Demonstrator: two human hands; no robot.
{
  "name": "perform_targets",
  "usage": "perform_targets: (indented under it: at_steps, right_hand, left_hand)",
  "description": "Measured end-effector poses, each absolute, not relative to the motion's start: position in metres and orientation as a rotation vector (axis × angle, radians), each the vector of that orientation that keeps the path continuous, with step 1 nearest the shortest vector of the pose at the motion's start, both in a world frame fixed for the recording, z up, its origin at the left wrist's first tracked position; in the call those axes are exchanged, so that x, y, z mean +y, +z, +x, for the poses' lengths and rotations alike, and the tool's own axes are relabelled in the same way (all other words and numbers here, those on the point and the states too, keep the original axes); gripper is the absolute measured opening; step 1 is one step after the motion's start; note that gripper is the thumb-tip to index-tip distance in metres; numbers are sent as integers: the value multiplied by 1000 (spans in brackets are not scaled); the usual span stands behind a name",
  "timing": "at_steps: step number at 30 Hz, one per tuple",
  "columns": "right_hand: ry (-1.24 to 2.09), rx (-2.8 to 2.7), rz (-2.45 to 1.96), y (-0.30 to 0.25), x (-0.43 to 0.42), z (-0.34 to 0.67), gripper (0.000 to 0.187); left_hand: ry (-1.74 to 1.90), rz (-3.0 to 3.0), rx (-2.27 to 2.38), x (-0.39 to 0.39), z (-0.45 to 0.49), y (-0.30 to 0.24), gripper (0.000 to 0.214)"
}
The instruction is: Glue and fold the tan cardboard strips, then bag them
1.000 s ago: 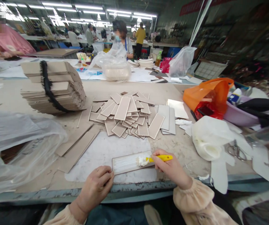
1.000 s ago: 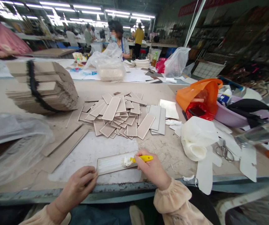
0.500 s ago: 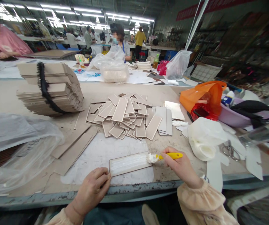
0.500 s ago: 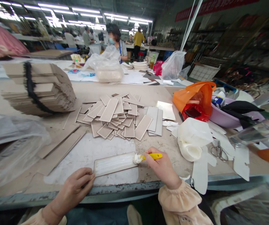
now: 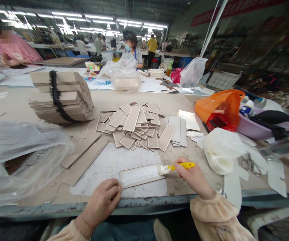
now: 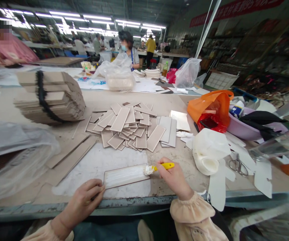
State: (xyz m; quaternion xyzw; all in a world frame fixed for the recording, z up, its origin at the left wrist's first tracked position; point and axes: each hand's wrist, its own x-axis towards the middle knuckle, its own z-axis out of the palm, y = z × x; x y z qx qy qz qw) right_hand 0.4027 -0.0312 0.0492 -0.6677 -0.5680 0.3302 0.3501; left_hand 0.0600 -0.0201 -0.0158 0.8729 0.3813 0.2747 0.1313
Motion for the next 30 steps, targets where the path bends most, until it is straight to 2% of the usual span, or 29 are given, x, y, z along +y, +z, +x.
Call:
perform_targets:
  at_steps: [6, 12, 18, 20, 25, 30]
  right_hand:
    - [896, -1579, -1686, 52, -35, 401, 29]
    - [748, -1656, -1794, 34, -31, 422, 36]
    - [719, -1444, -1767, 28, -26, 436, 39]
    - [652, -1356, -1740, 31, -25, 431, 37]
    - [495, -1262, -1632, 28, -23, 412, 38]
    - [481, -1403, -1397, 9, -24, 405, 32]
  left_hand:
    - [744, 2506, 1132, -23, 61, -13, 18]
    - [714, 2496, 1193, -25, 64, -7, 16]
    - [705, 2488, 1271, -25, 60, -2, 10]
    - [702, 2460, 1472, -19, 47, 3, 6]
    - [580, 2292, 2076, 7, -13, 13, 37]
    - [357, 2207, 2186, 18, -53, 10, 35]
